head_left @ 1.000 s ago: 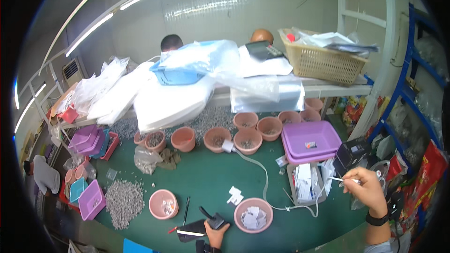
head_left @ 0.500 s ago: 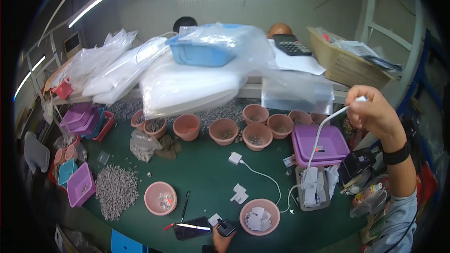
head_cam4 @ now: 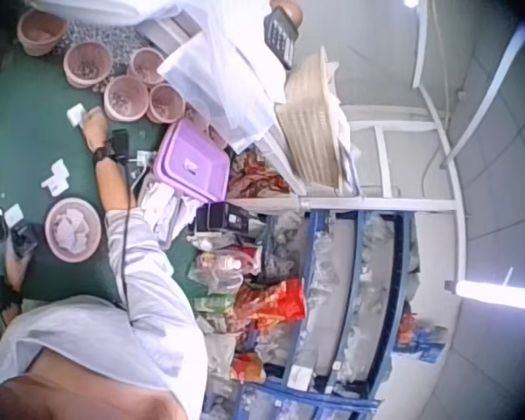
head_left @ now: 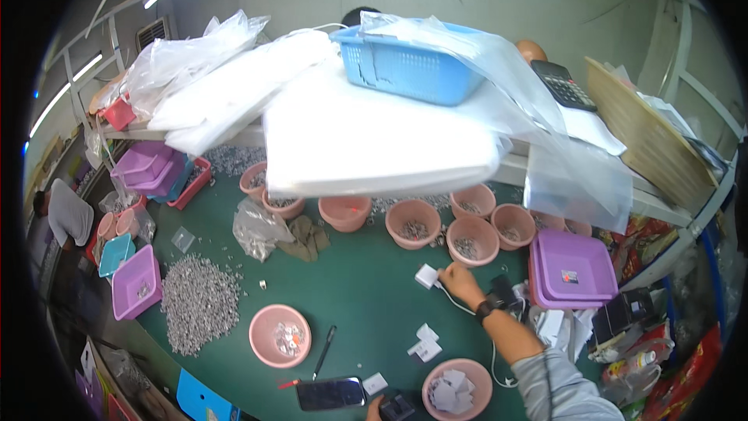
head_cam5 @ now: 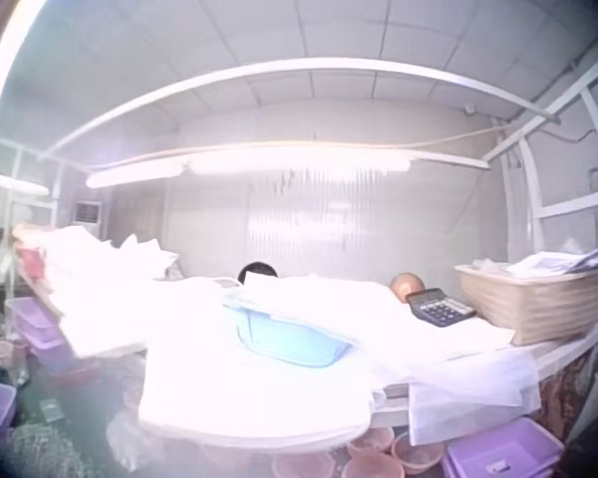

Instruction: Sorting and inspecting small metal components at a workstation in an assembly area.

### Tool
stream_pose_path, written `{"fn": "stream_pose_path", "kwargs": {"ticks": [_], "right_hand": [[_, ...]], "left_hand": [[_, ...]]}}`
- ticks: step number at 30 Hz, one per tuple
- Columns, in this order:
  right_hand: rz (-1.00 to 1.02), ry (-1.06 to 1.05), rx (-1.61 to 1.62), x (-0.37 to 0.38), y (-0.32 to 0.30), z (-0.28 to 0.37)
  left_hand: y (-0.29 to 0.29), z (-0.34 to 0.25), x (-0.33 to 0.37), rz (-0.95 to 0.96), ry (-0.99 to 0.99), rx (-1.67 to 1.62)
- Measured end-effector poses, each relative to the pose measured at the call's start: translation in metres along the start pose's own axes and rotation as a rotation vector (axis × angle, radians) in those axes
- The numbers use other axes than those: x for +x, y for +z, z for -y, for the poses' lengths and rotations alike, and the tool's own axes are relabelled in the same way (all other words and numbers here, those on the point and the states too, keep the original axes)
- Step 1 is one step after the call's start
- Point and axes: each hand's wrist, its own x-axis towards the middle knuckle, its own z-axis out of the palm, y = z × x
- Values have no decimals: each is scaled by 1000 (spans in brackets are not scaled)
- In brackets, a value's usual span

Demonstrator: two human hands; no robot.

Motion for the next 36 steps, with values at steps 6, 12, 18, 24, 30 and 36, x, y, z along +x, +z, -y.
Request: {"fn": "stream_pose_path", "kwargs": {"ticks": [6,12,18,24,30,36], "right_hand": [[-17,-127,-566,24,49,0],[172,-104,-418,14,26,-12],[235,-157,76,-71,-87,34],[319,-220,430,-177,-199,126],[241,-318,1256,-263,-248,181],[-474,-649,1746,-306,-283,134]], "left_hand": [[-9,-13,-10,-23,27,3],[-2,3,2,50,-23,-161],[-49,-47,-24,-104,165,149],[7,-205,0,24,455,158],[139,-255,4,671,584,35],[135,-249,6,284,752,240]]}}
